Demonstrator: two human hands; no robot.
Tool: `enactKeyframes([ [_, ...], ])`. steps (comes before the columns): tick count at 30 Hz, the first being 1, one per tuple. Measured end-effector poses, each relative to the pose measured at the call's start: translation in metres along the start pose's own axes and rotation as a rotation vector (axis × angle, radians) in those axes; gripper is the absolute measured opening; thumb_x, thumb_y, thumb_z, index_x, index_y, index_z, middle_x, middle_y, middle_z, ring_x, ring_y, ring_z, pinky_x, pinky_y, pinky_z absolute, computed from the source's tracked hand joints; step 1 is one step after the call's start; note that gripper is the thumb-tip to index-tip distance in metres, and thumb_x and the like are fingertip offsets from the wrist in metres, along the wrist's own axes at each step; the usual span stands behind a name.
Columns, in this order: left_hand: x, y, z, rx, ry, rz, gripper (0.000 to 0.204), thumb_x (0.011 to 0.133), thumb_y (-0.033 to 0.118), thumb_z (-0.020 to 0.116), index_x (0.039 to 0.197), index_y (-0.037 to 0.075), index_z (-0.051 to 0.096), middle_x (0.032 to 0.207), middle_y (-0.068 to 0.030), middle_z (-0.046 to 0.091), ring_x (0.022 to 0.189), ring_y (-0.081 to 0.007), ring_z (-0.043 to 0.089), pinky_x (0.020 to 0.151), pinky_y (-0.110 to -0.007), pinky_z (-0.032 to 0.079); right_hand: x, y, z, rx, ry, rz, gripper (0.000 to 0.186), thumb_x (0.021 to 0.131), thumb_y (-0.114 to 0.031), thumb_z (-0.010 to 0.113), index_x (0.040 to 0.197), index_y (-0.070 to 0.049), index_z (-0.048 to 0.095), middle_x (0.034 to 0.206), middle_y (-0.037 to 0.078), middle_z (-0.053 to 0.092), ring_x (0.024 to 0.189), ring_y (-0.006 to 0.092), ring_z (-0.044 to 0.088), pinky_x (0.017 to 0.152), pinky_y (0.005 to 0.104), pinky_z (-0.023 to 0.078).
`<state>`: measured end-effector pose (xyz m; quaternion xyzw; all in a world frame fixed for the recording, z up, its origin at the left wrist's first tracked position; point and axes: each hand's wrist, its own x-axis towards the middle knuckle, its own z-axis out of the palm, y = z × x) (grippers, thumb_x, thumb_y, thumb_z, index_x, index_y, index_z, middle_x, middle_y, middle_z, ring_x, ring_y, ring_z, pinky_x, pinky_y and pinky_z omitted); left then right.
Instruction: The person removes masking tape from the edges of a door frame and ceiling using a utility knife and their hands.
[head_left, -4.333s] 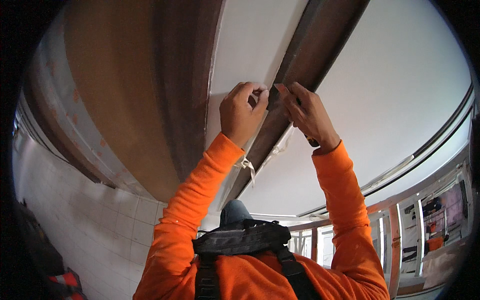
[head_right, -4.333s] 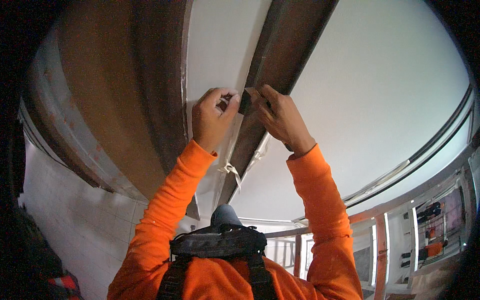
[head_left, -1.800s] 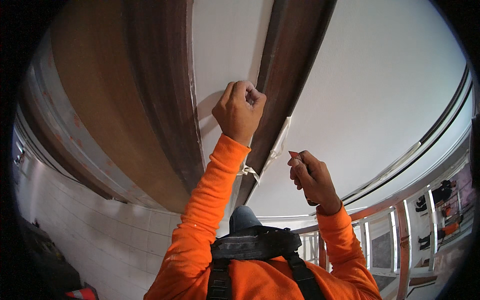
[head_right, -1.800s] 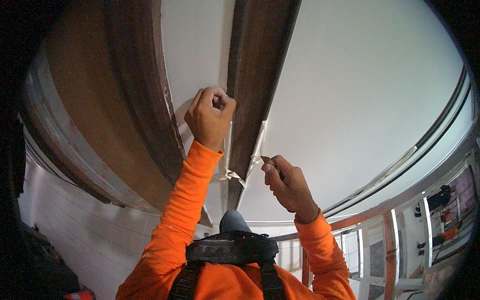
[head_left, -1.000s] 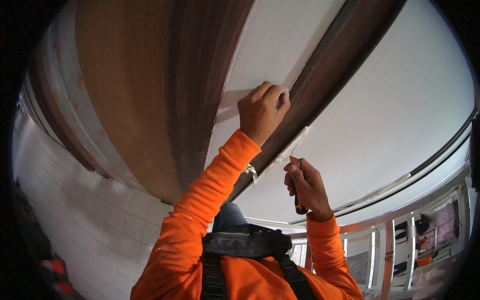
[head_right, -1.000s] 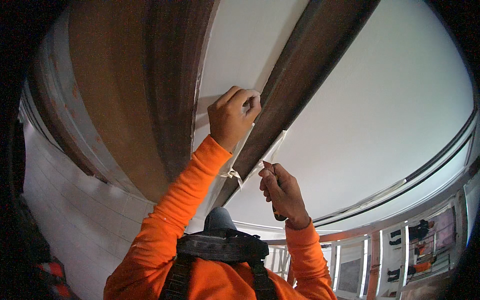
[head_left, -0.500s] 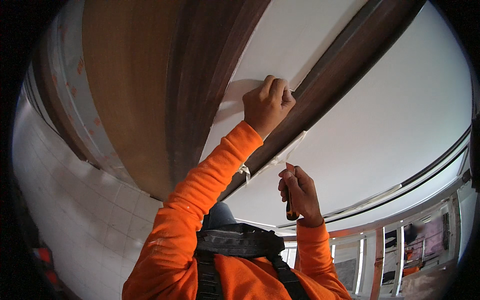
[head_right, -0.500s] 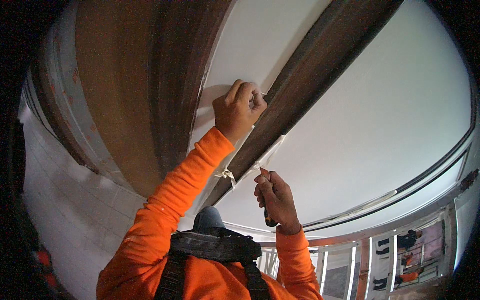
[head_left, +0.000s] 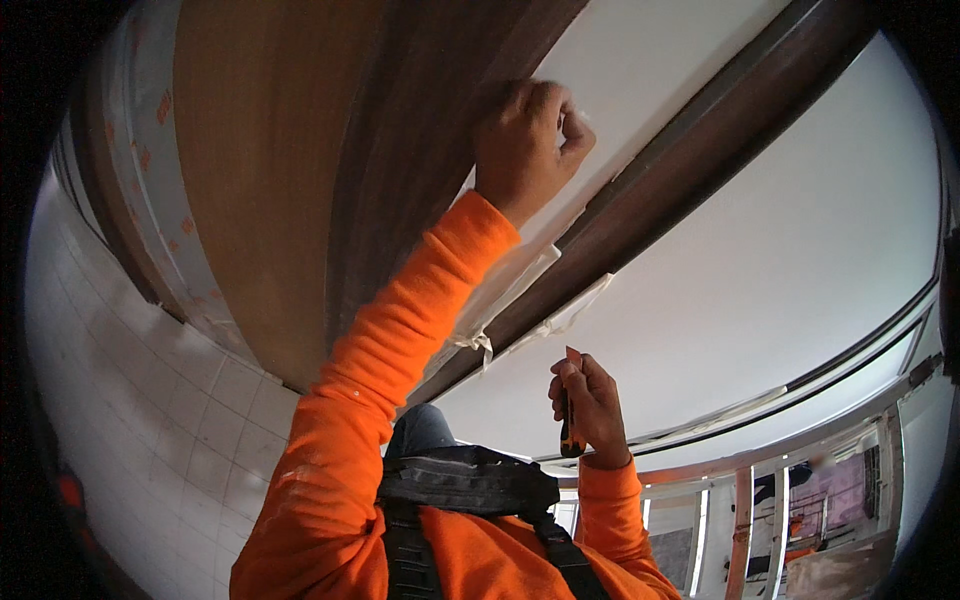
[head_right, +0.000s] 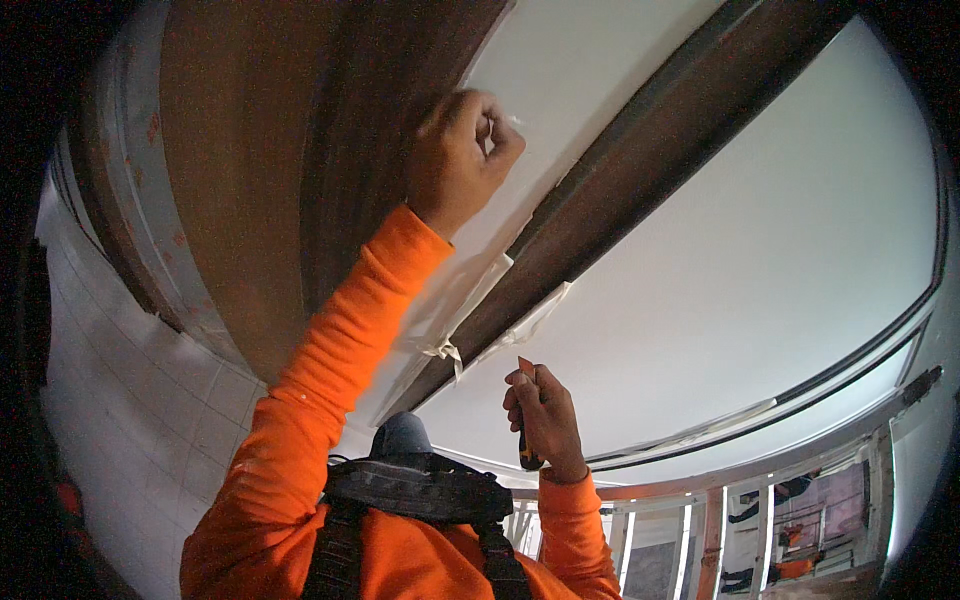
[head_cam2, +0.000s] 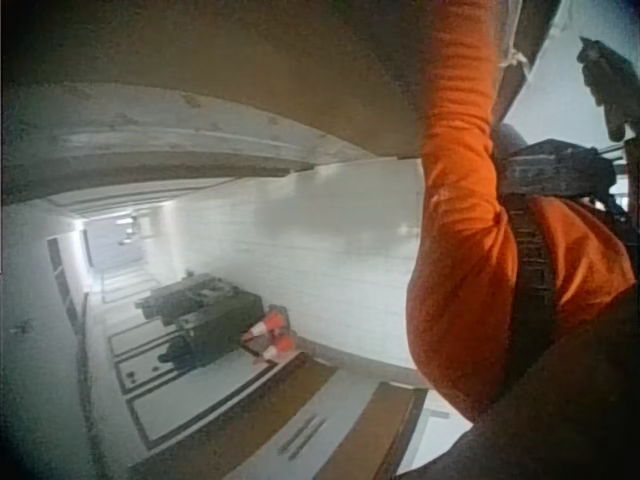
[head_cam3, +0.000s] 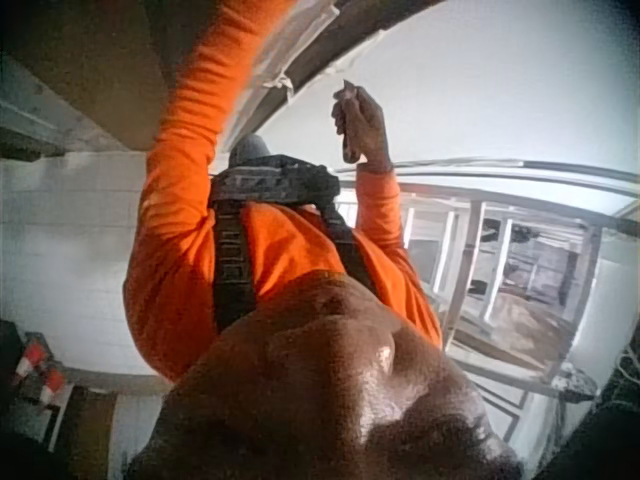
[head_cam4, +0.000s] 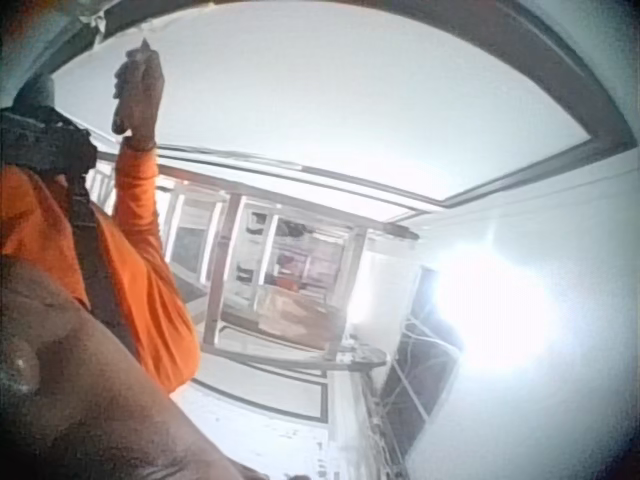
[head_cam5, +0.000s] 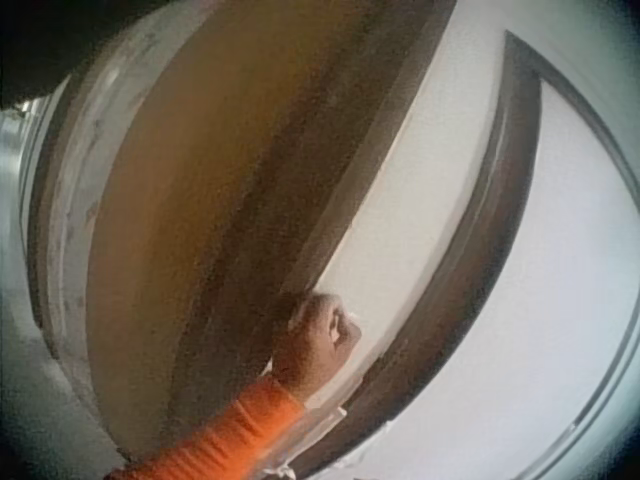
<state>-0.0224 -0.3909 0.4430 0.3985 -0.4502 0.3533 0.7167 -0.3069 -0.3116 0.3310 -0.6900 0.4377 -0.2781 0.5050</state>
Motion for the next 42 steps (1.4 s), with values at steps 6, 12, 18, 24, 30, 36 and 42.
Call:
enactKeyframes([
  [6, -0.010, 0.027, -0.015, -0.293, -0.278, -0.039, 0.008, 0.086, 0.004, 0.065, 0.094, 0.005, 0.064, 0.083, -0.0103, 0.065, 0.070, -0.0267, 0.066, 0.061, -0.037, 0.051, 0.003, -0.002, 0.008, 0.020, -0.043, 0.005, 0.026, 0.107, -0.026, 0.053, 0.101, -0.003, 0.061, 0.075, 0.003, 0.060, 0.059, 0.0083, 0.054, 0.053, 0.0243, 0.047],
  [12, -0.064, 0.030, -0.037, -0.397, -0.464, -0.230, 0.009, 0.088, 0.001, 0.056, 0.094, 0.004, 0.063, 0.084, -0.0133, 0.066, 0.075, -0.0325, 0.067, 0.067, -0.039, 0.052, 0.016, -0.019, 0.010, -0.040, -0.024, 0.007, 0.047, 0.105, -0.042, 0.042, 0.108, 0.000, 0.062, 0.076, 0.005, 0.059, 0.060, 0.0126, 0.054, 0.056, 0.0268, 0.045],
  [18, -0.119, 0.045, -0.056, -0.626, -0.665, -0.558, 0.020, 0.085, -0.013, 0.045, 0.087, 0.002, 0.058, 0.081, -0.0094, 0.058, 0.073, -0.0209, 0.059, 0.069, -0.034, 0.050, 0.046, -0.062, -0.017, 0.299, -0.035, -0.209, 0.050, 0.104, -0.043, 0.045, 0.121, 0.001, 0.063, 0.080, 0.004, 0.056, 0.069, 0.0131, 0.053, 0.063, 0.0273, 0.045],
  [24, -0.143, 0.034, -0.078, -0.792, -0.822, -0.878, 0.019, 0.091, 0.000, 0.048, 0.074, 0.002, 0.054, 0.081, -0.0090, 0.058, 0.070, -0.0187, 0.055, 0.064, -0.031, 0.046, 0.062, -0.139, 0.005, 0.036, -0.031, -0.223, 0.036, 0.105, -0.036, 0.057, 0.118, -0.002, 0.060, 0.078, 0.003, 0.057, 0.063, 0.0113, 0.057, 0.057, 0.0261, 0.049],
  [30, -0.159, 0.023, -0.079, -0.604, -0.634, -0.659, 0.026, 0.096, 0.020, 0.056, 0.077, 0.003, 0.052, 0.079, -0.0127, 0.052, 0.071, -0.0248, 0.049, 0.065, -0.039, 0.042, 0.082, -0.163, -0.005, -0.076, -0.100, -0.231, 0.029, 0.106, -0.031, 0.054, 0.110, -0.002, 0.056, 0.078, 0.006, 0.062, 0.063, 0.0132, 0.064, 0.058, 0.0285, 0.056],
  [36, -0.170, 0.018, -0.081, -0.403, -0.930, -0.685, 0.051, 0.108, 0.042, 0.033, 0.088, 0.000, 0.055, 0.081, -0.0160, 0.053, 0.075, -0.0334, 0.053, 0.072, -0.045, 0.044, 0.081, -0.184, -0.004, -0.422, -0.101, -0.220, 0.035, 0.103, -0.029, 0.054, 0.121, 0.000, 0.058, 0.081, 0.007, 0.064, 0.063, 0.0135, 0.066, 0.055, 0.0275, 0.058],
  [42, -0.160, 0.014, -0.080, -0.655, -0.859, -0.623, 0.048, 0.109, 0.038, 0.033, 0.124, -0.001, 0.058, 0.087, -0.0162, 0.069, 0.080, -0.0292, 0.069, 0.076, -0.042, 0.054, 0.082, -0.195, 0.002, -0.491, -0.040, -0.200, 0.034, 0.101, -0.030, 0.054, 0.116, 0.000, 0.058, 0.078, 0.008, 0.064, 0.058, 0.0139, 0.065, 0.051, 0.0270, 0.055],
])
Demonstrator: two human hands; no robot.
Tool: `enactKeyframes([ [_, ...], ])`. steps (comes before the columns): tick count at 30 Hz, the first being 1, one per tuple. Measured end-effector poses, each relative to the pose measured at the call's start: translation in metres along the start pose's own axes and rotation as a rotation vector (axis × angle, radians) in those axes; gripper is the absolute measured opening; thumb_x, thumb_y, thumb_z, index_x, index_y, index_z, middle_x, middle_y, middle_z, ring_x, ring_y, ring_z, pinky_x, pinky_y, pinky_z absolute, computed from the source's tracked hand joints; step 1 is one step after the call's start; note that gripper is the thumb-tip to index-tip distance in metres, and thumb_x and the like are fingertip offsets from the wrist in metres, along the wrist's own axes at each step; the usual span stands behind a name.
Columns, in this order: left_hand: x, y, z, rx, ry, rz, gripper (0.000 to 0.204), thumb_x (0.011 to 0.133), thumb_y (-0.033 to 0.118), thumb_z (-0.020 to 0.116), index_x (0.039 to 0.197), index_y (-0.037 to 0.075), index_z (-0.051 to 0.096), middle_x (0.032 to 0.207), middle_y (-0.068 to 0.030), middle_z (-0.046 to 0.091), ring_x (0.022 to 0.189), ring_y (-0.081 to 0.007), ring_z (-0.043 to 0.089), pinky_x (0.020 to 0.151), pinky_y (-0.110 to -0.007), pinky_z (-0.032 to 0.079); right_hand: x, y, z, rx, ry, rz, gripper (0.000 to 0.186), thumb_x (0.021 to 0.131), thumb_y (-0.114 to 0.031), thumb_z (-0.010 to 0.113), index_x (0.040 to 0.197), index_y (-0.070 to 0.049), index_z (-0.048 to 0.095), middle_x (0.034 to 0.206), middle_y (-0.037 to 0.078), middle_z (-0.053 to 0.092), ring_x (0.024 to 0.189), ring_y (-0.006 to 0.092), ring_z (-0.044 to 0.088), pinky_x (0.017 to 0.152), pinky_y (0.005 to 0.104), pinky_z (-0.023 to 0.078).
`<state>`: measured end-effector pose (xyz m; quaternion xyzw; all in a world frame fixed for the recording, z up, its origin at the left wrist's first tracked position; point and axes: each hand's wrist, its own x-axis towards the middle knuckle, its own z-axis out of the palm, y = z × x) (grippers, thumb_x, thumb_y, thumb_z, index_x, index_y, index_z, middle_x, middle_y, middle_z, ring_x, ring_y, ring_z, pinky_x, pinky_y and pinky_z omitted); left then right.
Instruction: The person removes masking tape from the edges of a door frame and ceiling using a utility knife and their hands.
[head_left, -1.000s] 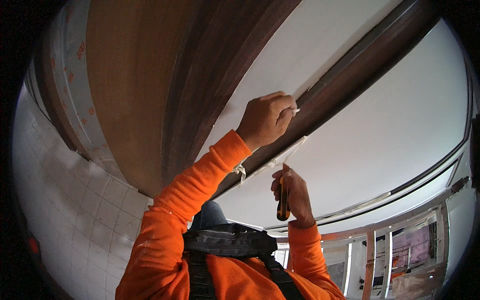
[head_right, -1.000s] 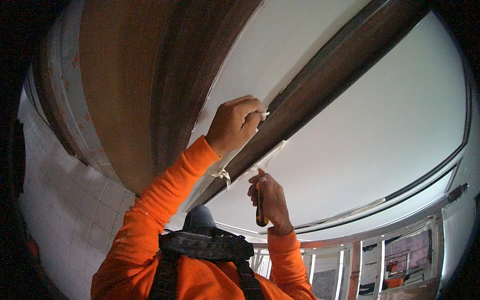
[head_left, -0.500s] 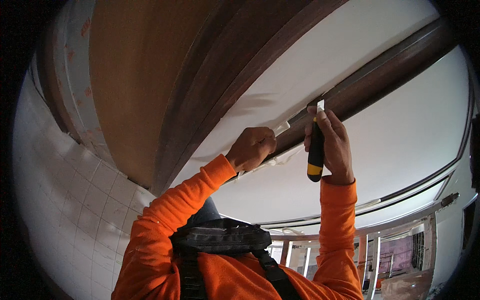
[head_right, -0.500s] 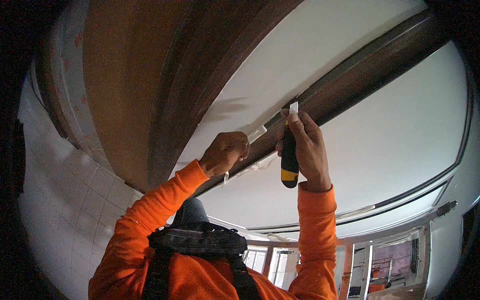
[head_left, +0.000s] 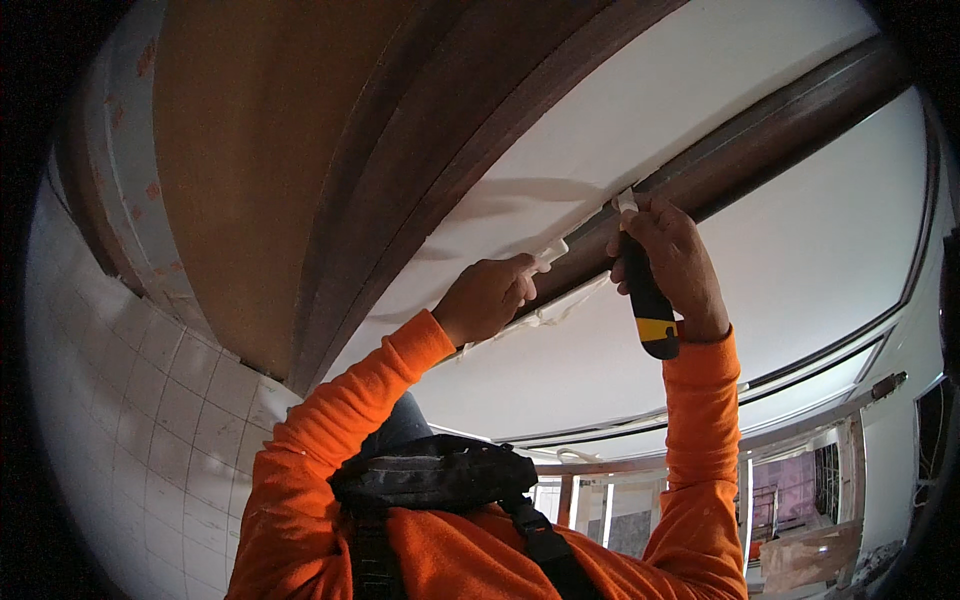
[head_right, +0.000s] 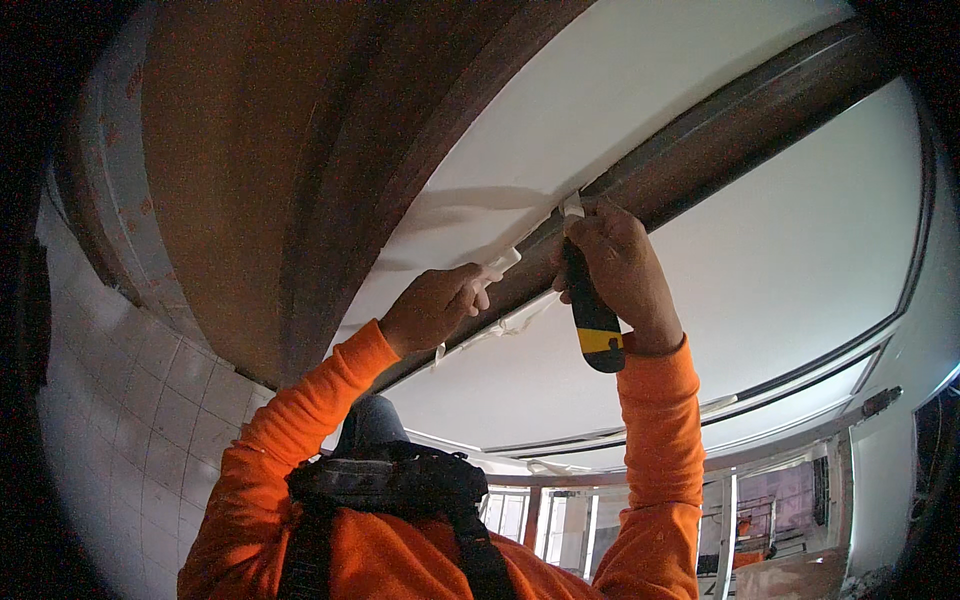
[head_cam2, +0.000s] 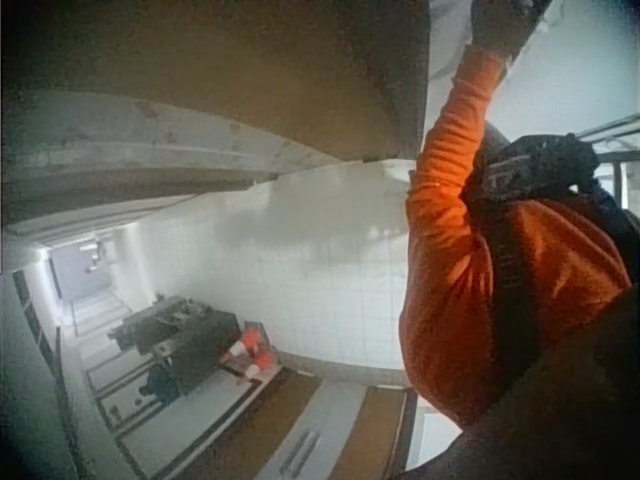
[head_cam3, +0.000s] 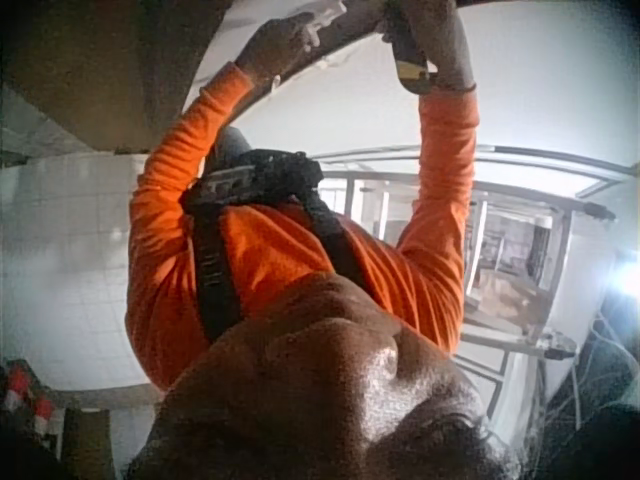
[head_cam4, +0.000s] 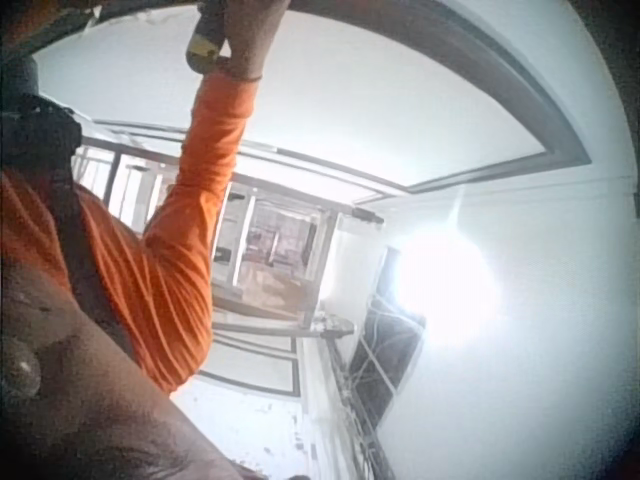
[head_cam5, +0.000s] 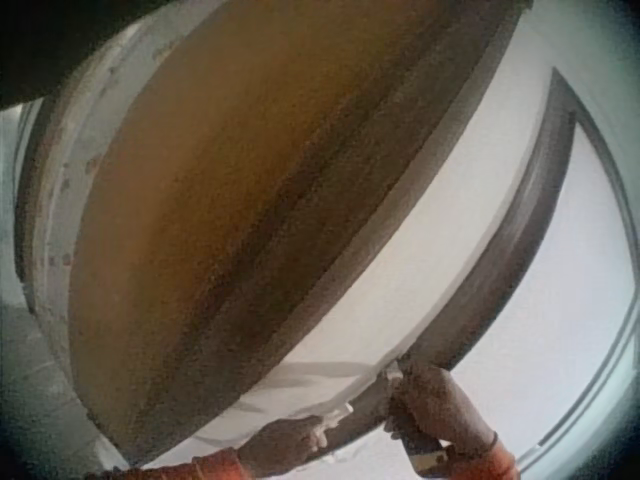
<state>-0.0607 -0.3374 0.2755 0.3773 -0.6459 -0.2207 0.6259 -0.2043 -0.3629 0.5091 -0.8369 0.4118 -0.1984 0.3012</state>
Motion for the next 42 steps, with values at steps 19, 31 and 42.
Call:
enactKeyframes([
  [19, 0.089, 0.064, -0.024, 0.273, 0.414, 0.385, 0.027, 0.100, 0.018, 0.059, 0.120, 0.004, 0.071, 0.102, -0.0137, 0.069, 0.081, -0.0272, 0.070, 0.071, -0.035, 0.056, 0.000, -0.005, -0.006, 0.059, 0.012, -0.030, 0.019, 0.100, -0.015, 0.051, 0.099, 0.003, 0.057, 0.070, 0.009, 0.061, 0.050, 0.0177, 0.063, 0.045, 0.0294, 0.052],
  [31, 0.114, 0.065, -0.008, 0.368, 0.379, 0.499, 0.033, 0.095, 0.013, 0.058, 0.125, 0.004, 0.069, 0.107, -0.0130, 0.066, 0.097, -0.0310, 0.068, 0.085, -0.040, 0.055, 0.000, 0.002, -0.007, 0.038, -0.010, -0.055, 0.021, 0.099, -0.017, 0.051, 0.103, 0.003, 0.058, 0.073, 0.008, 0.062, 0.050, 0.0162, 0.062, 0.044, 0.0276, 0.051],
  [42, 0.111, 0.058, -0.006, 0.457, 0.395, 0.552, 0.032, 0.096, 0.018, 0.064, 0.123, 0.001, 0.069, 0.105, -0.0128, 0.067, 0.093, -0.0292, 0.068, 0.085, -0.038, 0.056, 0.001, 0.006, -0.015, 0.041, -0.021, -0.038, 0.024, 0.101, -0.020, 0.052, 0.109, 0.002, 0.059, 0.075, 0.008, 0.064, 0.053, 0.0148, 0.063, 0.047, 0.0283, 0.053],
])
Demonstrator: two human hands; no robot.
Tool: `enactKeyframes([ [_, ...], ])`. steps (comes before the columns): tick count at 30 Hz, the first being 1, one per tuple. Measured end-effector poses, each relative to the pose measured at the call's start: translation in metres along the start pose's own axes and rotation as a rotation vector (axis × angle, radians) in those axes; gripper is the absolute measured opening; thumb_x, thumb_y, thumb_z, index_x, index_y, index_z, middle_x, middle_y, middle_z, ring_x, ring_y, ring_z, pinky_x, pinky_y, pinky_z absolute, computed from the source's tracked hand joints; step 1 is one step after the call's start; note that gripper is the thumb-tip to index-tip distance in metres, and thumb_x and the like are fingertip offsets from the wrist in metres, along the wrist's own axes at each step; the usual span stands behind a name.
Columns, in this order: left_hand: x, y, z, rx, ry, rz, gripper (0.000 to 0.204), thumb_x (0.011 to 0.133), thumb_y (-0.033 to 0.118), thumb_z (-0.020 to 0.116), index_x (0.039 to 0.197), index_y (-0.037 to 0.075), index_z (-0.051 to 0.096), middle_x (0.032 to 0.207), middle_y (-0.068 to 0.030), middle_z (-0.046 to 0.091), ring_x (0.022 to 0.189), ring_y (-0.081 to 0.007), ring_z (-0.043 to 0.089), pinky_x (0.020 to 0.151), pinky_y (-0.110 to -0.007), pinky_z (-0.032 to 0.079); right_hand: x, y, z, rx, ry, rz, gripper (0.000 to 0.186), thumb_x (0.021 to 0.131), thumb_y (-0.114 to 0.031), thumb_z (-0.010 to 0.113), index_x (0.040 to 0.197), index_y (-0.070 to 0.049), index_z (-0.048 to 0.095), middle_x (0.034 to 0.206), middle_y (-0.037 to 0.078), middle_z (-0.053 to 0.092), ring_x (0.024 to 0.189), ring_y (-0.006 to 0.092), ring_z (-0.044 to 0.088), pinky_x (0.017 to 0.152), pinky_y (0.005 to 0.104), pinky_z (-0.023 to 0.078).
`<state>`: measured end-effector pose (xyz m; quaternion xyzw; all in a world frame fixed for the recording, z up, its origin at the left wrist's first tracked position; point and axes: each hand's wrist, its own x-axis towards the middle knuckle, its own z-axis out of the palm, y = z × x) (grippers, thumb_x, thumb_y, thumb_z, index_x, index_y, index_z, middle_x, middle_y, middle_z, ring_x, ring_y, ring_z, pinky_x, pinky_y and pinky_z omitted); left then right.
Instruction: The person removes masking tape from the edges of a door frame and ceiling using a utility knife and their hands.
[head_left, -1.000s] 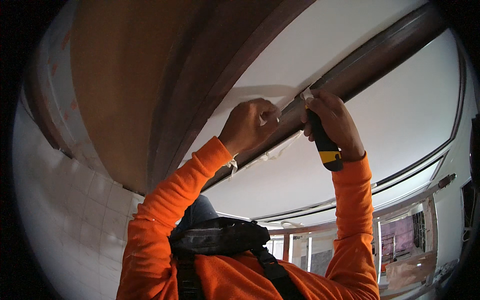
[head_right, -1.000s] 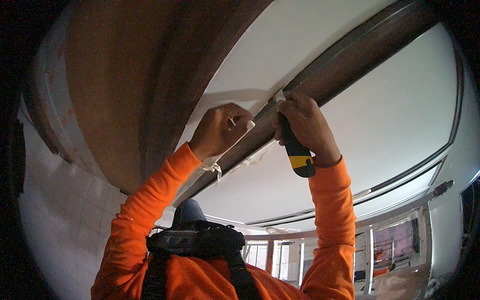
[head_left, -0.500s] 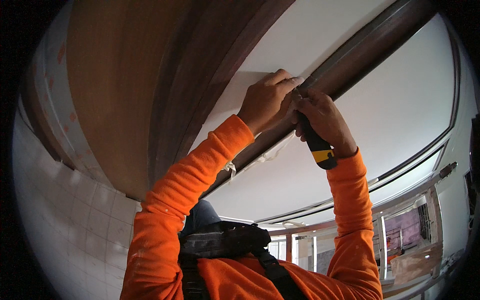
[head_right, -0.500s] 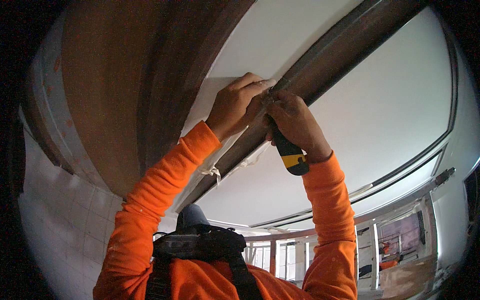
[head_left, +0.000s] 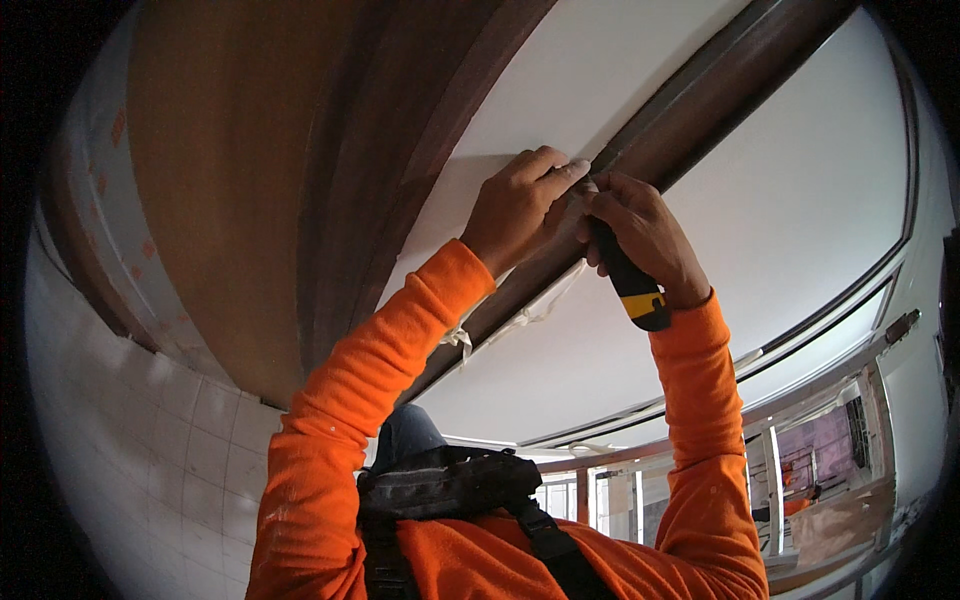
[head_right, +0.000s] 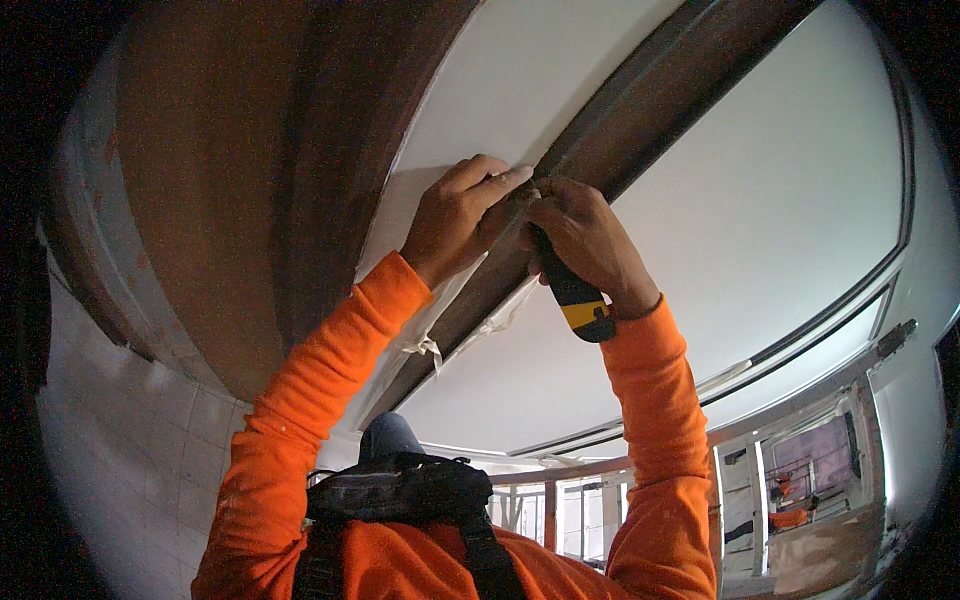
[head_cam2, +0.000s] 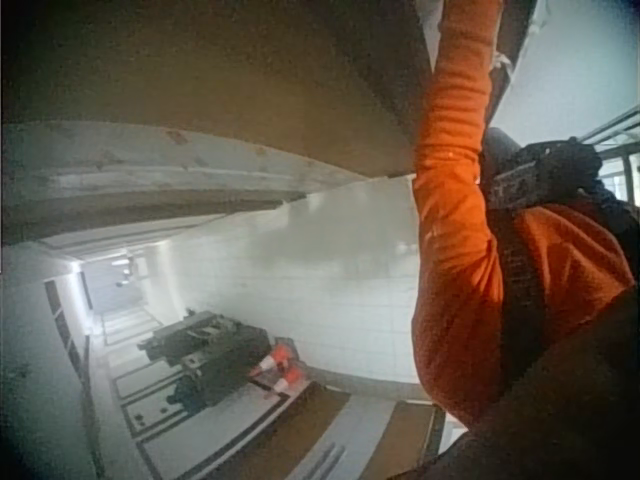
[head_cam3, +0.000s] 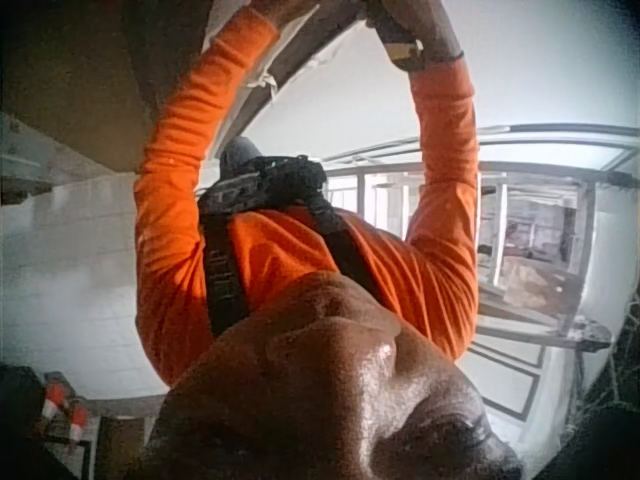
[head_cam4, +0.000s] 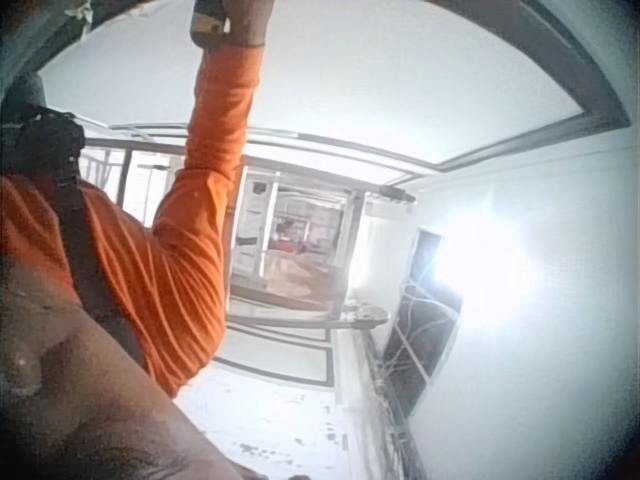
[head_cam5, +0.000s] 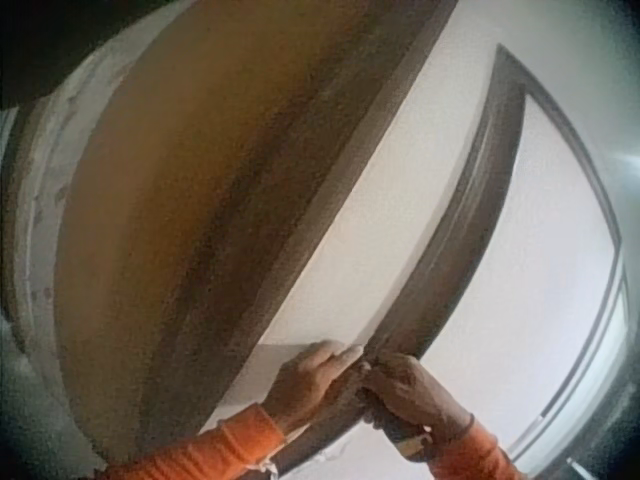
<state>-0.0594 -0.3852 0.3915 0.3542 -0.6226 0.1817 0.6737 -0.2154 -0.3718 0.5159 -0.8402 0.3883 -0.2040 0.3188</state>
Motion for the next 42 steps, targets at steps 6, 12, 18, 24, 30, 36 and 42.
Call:
enactKeyframes([
  [6, 0.000, 0.000, 0.004, 0.052, -0.013, 0.050, 0.032, 0.093, 0.011, 0.065, 0.123, 0.000, 0.069, 0.105, -0.0124, 0.067, 0.096, -0.0293, 0.069, 0.086, -0.038, 0.057, 0.002, 0.004, -0.006, -0.066, 0.001, -0.088, 0.024, 0.102, -0.019, 0.052, 0.109, 0.002, 0.060, 0.076, 0.007, 0.065, 0.055, 0.0135, 0.062, 0.048, 0.0273, 0.052],
  [12, 0.002, 0.001, 0.002, -0.004, 0.039, 0.046, 0.029, 0.097, 0.015, 0.062, 0.120, -0.001, 0.068, 0.108, -0.0135, 0.068, 0.095, -0.0292, 0.070, 0.085, -0.036, 0.057, 0.001, 0.000, -0.001, -0.057, 0.017, -0.145, 0.024, 0.103, -0.019, 0.051, 0.105, 0.003, 0.061, 0.071, 0.005, 0.062, 0.052, 0.0124, 0.059, 0.048, 0.0281, 0.048],
  [18, 0.003, 0.012, -0.007, -0.226, 0.140, -0.238, 0.023, 0.099, 0.018, 0.061, 0.111, 0.000, 0.071, 0.106, -0.0144, 0.070, 0.087, -0.0277, 0.071, 0.078, -0.034, 0.057, -0.007, 0.000, 0.015, -0.135, -0.062, -0.165, 0.023, 0.102, -0.016, 0.052, 0.110, 0.004, 0.060, 0.072, 0.005, 0.061, 0.053, 0.0123, 0.057, 0.048, 0.0291, 0.046],
  [24, 0.004, 0.011, 0.010, -0.080, 0.186, -0.185, 0.018, 0.090, 0.013, 0.073, 0.105, 0.004, 0.073, 0.098, -0.0113, 0.070, 0.083, -0.0247, 0.071, 0.071, -0.034, 0.057, -0.012, 0.023, 0.003, -0.151, 0.066, -0.161, 0.025, 0.104, -0.016, 0.050, 0.115, 0.004, 0.057, 0.075, 0.006, 0.063, 0.057, 0.0124, 0.059, 0.052, 0.0280, 0.049],
  [30, 0.012, 0.018, 0.020, 0.140, 0.204, -0.159, 0.012, 0.083, 0.010, 0.077, 0.093, 0.007, 0.072, 0.089, -0.0072, 0.069, 0.078, -0.0259, 0.071, 0.067, -0.036, 0.057, -0.044, 0.045, -0.005, 0.003, 0.112, -0.090, 0.029, 0.107, -0.021, 0.049, 0.120, 0.004, 0.057, 0.079, 0.007, 0.065, 0.059, 0.0118, 0.061, 0.053, 0.0268, 0.050],
  [36, 0.020, 0.023, 0.018, 0.217, 0.167, -0.201, 0.010, 0.079, 0.009, 0.077, 0.085, 0.009, 0.068, 0.086, -0.0059, 0.069, 0.072, -0.0264, 0.070, 0.063, -0.037, 0.054, -0.077, 0.068, -0.002, 0.124, 0.105, -0.057, 0.031, 0.107, -0.021, 0.050, 0.125, 0.003, 0.056, 0.079, 0.007, 0.065, 0.060, 0.0112, 0.062, 0.054, 0.0261, 0.050],
  [42, 0.028, 0.027, 0.023, 0.346, 0.141, -0.208, 0.016, 0.075, 0.013, 0.078, 0.077, 0.012, 0.063, 0.080, -0.0035, 0.065, 0.069, -0.0277, 0.068, 0.059, -0.040, 0.053, -0.103, 0.085, -0.004, 0.255, 0.125, -0.030, 0.030, 0.108, -0.022, 0.050, 0.126, 0.002, 0.056, 0.078, 0.007, 0.064, 0.059, 0.0104, 0.061, 0.054, 0.0251, 0.050],
])
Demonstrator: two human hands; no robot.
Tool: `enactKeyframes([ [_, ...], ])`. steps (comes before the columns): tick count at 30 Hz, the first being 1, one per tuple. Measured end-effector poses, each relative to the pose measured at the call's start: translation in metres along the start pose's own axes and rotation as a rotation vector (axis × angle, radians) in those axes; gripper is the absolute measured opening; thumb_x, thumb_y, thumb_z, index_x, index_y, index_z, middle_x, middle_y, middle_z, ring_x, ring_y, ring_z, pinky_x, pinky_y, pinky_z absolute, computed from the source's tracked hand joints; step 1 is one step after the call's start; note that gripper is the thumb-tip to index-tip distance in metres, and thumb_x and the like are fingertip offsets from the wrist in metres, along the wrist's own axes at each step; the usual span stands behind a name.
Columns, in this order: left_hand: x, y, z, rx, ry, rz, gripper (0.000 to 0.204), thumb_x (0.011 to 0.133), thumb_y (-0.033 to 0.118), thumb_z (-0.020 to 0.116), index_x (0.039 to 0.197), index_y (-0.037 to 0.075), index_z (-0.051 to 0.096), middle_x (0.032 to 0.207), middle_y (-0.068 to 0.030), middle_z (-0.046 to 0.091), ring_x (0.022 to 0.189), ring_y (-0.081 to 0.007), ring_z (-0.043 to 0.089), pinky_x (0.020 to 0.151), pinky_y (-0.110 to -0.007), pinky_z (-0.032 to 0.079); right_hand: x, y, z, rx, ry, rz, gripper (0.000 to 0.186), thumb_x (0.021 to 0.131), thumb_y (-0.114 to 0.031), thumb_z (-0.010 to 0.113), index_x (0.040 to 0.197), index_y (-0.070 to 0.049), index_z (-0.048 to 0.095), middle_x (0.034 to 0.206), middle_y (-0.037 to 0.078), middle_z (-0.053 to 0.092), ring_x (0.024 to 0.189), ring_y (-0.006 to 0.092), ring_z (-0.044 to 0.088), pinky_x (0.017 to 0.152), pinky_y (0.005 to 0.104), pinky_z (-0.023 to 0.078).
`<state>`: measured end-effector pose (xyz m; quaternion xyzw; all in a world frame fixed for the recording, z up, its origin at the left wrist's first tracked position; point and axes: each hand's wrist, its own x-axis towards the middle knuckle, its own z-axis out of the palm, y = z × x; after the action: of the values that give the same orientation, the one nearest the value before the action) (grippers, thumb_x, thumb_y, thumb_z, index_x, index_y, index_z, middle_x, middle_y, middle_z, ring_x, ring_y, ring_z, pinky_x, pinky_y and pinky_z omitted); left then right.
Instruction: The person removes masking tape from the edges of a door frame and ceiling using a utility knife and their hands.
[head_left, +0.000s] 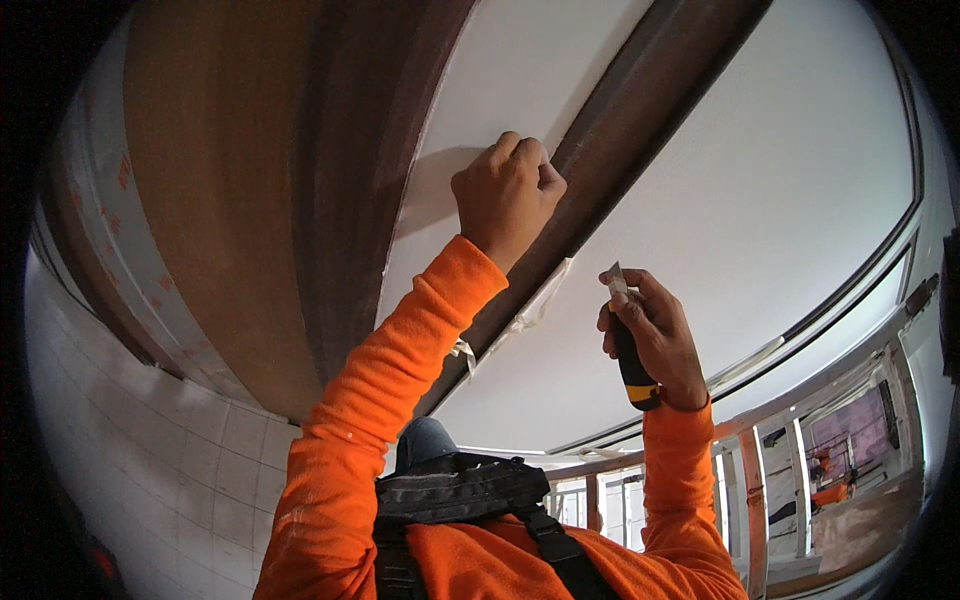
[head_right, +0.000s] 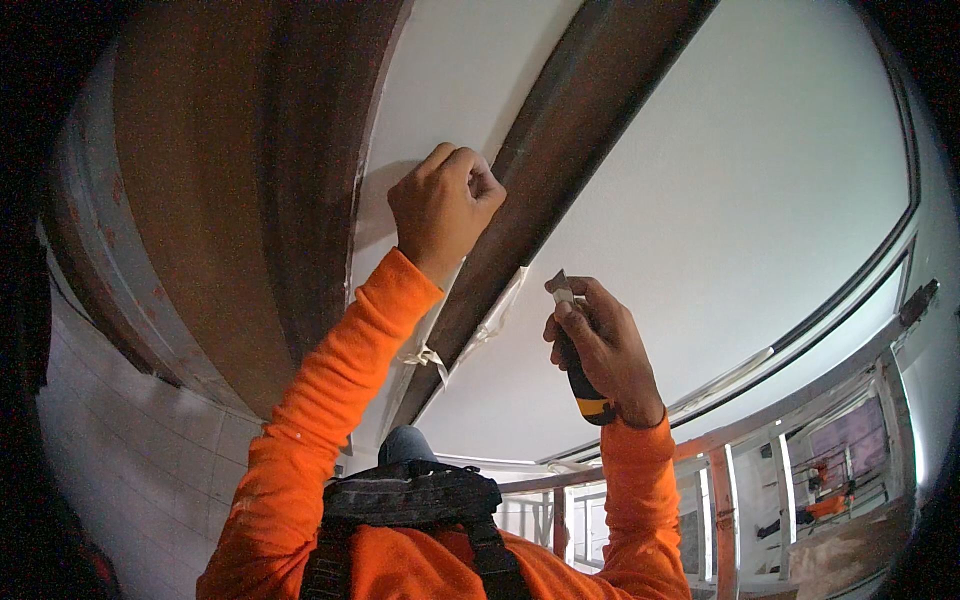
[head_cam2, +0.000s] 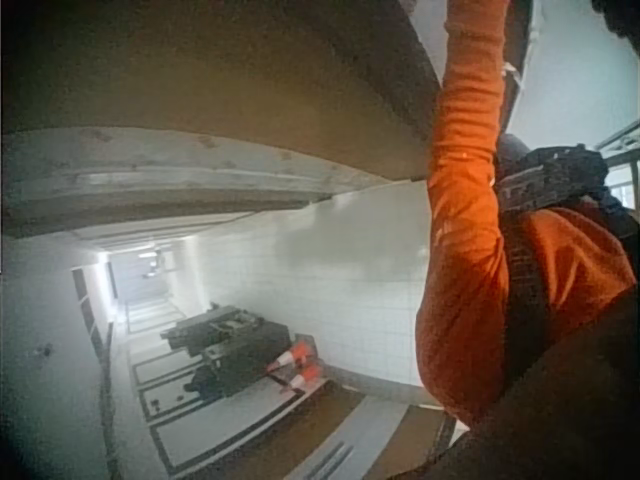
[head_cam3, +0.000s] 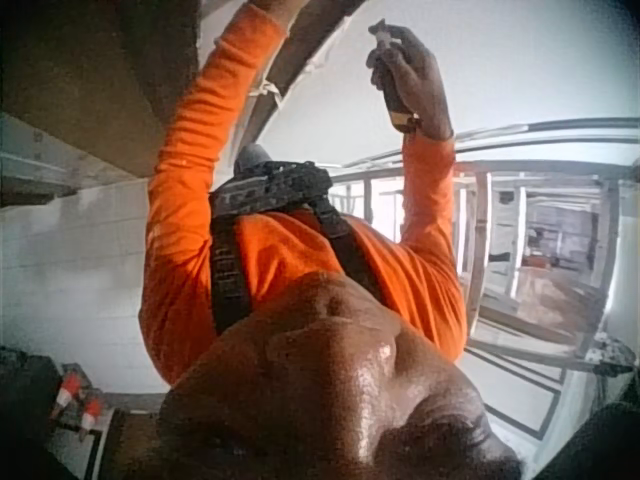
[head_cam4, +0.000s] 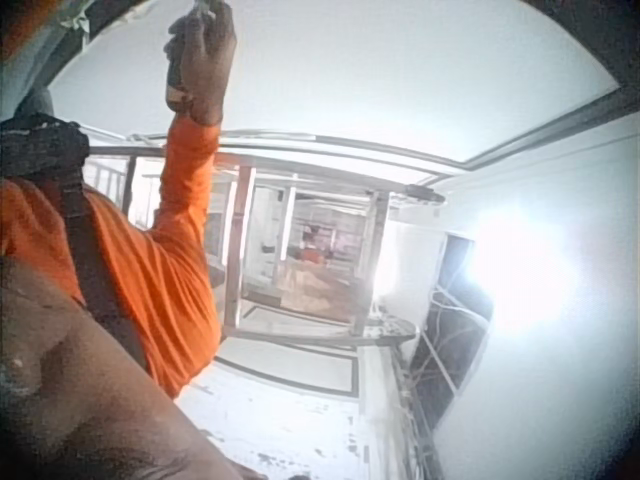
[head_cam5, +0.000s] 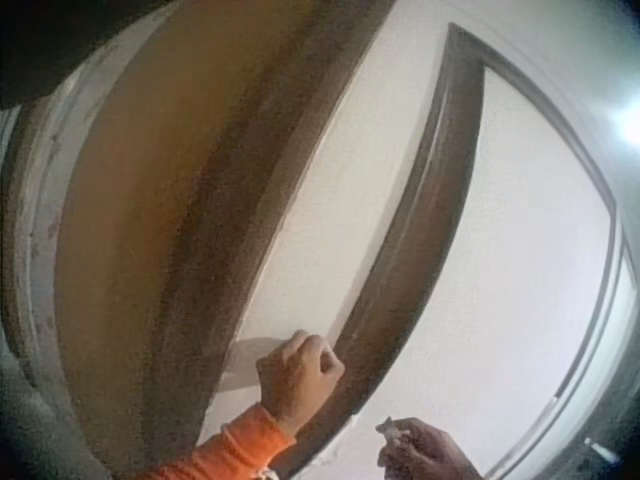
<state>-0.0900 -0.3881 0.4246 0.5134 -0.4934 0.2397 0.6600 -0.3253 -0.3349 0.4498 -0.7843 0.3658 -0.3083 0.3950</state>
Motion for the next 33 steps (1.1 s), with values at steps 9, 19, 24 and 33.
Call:
enactKeyframes([
  [9, 0.007, -0.012, 0.006, 0.036, 0.086, 0.105, 0.018, 0.072, 0.013, 0.078, 0.078, 0.013, 0.061, 0.078, -0.0026, 0.063, 0.068, -0.0273, 0.066, 0.057, -0.041, 0.051, -0.017, 0.021, -0.003, 0.121, 0.011, 0.070, 0.032, 0.108, -0.025, 0.051, 0.127, 0.000, 0.055, 0.080, 0.006, 0.064, 0.060, 0.0097, 0.061, 0.054, 0.0243, 0.050],
  [19, 0.021, -0.024, -0.022, -0.148, 0.066, 0.153, 0.013, 0.079, 0.012, 0.076, 0.087, 0.011, 0.067, 0.084, -0.0045, 0.065, 0.074, -0.0243, 0.068, 0.064, -0.037, 0.053, -0.032, 0.040, 0.000, 0.199, 0.008, 0.122, 0.036, 0.107, -0.029, 0.055, 0.127, 0.000, 0.056, 0.079, 0.007, 0.065, 0.060, 0.0101, 0.061, 0.054, 0.0250, 0.051],
  [24, 0.006, -0.019, -0.010, -0.152, 0.029, 0.209, 0.014, 0.081, 0.013, 0.075, 0.094, 0.011, 0.070, 0.088, -0.0045, 0.066, 0.081, -0.0247, 0.068, 0.070, -0.037, 0.055, -0.035, 0.042, 0.007, 0.185, 0.020, 0.170, 0.033, 0.107, -0.027, 0.054, 0.127, 0.000, 0.056, 0.079, 0.007, 0.065, 0.059, 0.0109, 0.061, 0.054, 0.0251, 0.051],
  [33, 0.009, -0.025, -0.004, -0.102, 0.079, 0.274, 0.012, 0.081, 0.008, 0.075, 0.087, 0.010, 0.065, 0.087, -0.0018, 0.062, 0.080, -0.0217, 0.067, 0.065, -0.035, 0.058, -0.042, 0.043, 0.009, 0.225, 0.035, 0.196, 0.030, 0.107, -0.023, 0.053, 0.127, 0.000, 0.056, 0.079, 0.007, 0.065, 0.060, 0.0114, 0.062, 0.053, 0.0256, 0.050],
])
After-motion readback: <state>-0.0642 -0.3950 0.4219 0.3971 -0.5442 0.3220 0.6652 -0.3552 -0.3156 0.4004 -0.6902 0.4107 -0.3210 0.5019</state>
